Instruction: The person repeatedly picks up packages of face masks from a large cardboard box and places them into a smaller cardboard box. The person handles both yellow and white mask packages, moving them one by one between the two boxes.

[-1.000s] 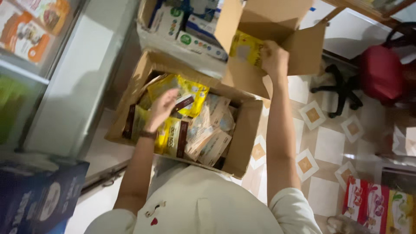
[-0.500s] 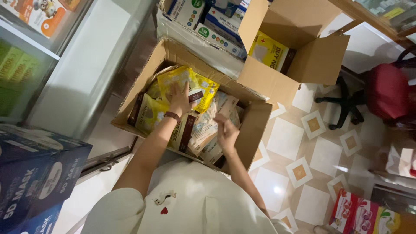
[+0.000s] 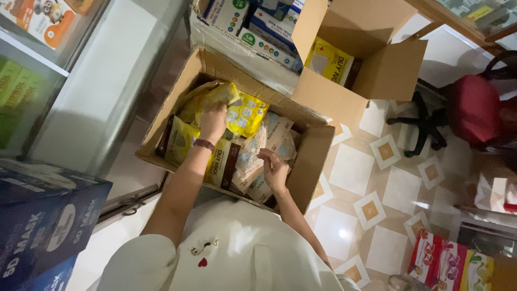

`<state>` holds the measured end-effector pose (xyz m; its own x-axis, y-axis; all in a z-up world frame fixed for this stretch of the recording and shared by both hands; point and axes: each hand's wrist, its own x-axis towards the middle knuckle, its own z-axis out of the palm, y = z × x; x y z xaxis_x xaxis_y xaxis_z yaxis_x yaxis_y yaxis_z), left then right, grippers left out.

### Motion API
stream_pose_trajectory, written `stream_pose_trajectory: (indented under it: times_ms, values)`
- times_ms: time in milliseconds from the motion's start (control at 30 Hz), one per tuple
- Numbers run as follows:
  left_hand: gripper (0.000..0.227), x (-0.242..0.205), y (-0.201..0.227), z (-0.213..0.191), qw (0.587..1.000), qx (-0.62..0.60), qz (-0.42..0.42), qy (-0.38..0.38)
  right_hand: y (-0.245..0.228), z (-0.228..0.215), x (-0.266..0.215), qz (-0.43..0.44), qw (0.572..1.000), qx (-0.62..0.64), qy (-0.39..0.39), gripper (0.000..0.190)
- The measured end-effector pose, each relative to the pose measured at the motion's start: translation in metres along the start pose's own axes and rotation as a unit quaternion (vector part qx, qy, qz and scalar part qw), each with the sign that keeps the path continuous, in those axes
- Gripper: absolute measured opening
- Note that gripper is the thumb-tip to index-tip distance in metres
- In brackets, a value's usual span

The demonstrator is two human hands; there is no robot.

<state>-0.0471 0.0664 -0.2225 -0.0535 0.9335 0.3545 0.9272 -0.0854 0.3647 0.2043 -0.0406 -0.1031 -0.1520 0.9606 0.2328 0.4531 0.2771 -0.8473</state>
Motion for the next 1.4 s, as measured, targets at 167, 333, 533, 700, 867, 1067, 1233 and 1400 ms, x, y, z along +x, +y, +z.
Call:
stream_pose_trajectory:
  times_ms: [167,333,533,700,867,1067,1233,1400]
  values:
    - [0.019,0.01,0.004,-0.046,0.976,-0.139,-0.168,0.01,-0.004,-0.003,0.001,-0.004,1.0,-0.009,0.0,0.022]
    - [0.012,0.016,0.002,-0.085,0.942,-0.24,-0.204,0.12,0.01,0.001,-0.001,0.048,0.999,-0.012,-0.02,0.022]
    - [0.023,0.012,0.021,-0.137,0.93,-0.325,-0.154,0.078,0.007,-0.008,0.014,0.143,0.96,0.227,-0.078,0.05]
    - [0.027,0.017,0.061,-0.146,0.828,-0.517,-0.209,-0.059,0.013,-0.032,0.023,0.167,0.905,0.387,-0.049,0.047]
    - [0.024,0.03,0.097,-0.174,0.775,-0.595,-0.178,-0.116,0.003,-0.063,0.024,0.228,0.892,0.387,0.044,0.017]
    - [0.031,0.044,0.105,-0.185,0.81,-0.539,-0.096,-0.211,-0.011,-0.089,0.032,0.19,0.876,0.426,0.12,0.01]
    - [0.031,0.049,0.122,-0.195,0.8,-0.568,-0.074,-0.181,-0.044,-0.106,0.042,0.183,0.893,0.402,0.084,0.017]
    - [0.035,0.053,0.132,-0.203,0.739,-0.612,-0.173,-0.224,-0.071,-0.131,0.076,0.153,0.939,0.299,0.069,0.031]
